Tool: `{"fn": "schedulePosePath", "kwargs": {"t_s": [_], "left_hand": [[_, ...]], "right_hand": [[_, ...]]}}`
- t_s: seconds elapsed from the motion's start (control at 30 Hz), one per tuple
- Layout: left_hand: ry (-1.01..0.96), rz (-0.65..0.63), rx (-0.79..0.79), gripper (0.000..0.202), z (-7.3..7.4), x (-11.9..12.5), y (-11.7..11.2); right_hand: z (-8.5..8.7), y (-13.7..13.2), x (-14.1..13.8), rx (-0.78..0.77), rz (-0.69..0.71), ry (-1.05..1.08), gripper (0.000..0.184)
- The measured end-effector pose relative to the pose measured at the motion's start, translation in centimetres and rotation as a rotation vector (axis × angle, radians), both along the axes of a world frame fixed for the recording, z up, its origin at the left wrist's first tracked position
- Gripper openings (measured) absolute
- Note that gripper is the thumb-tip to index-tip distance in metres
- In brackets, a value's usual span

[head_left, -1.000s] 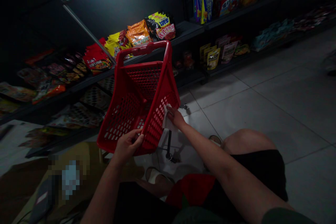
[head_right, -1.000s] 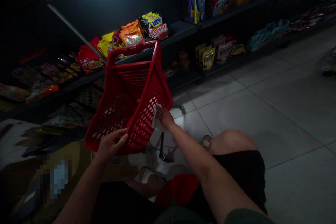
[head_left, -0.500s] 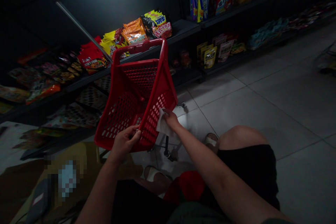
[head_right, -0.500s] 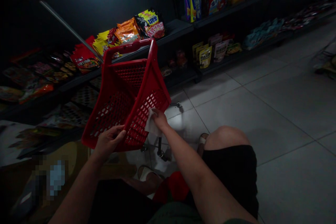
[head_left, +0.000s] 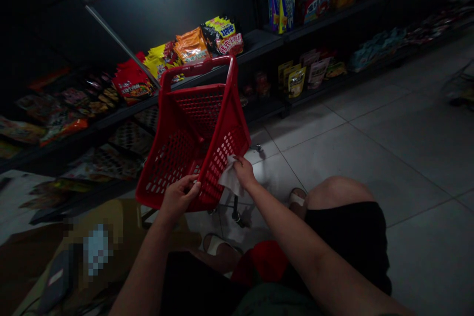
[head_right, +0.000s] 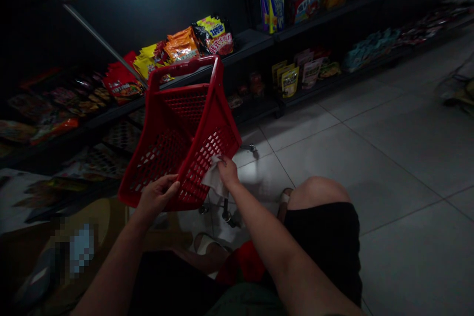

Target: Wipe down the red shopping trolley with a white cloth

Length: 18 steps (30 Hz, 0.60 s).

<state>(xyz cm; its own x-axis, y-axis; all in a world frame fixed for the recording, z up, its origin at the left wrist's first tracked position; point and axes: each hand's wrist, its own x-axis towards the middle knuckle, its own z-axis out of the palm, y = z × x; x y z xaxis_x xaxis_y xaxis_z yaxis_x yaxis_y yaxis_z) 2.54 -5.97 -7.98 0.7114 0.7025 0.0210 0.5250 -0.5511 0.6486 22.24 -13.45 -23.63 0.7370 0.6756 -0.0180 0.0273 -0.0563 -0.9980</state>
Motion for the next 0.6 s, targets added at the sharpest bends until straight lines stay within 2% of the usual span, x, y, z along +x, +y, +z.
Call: {"fn": "schedulePosePath", "kwargs": {"t_s": [0.23,0.4,0.6], "left_hand": [[0.018,-0.013,0.057,0.044,0.2,0.3,0.1],[0.011,0.001,0.022,0.043,0.2,0.3,-0.3],[-0.002,0.001,0.036,0.044,-0.2,0.5,-0.2]], "right_hand": [[-0.9,0.0,-1.1,-0.017,0.057,0.042,0.045],[-0.3,-0.2,-1.6,-0.021,0.014,0.066,0.037],[0.4,-1.0,-3.6,0.05,0.072,0.097,0.047]]}}
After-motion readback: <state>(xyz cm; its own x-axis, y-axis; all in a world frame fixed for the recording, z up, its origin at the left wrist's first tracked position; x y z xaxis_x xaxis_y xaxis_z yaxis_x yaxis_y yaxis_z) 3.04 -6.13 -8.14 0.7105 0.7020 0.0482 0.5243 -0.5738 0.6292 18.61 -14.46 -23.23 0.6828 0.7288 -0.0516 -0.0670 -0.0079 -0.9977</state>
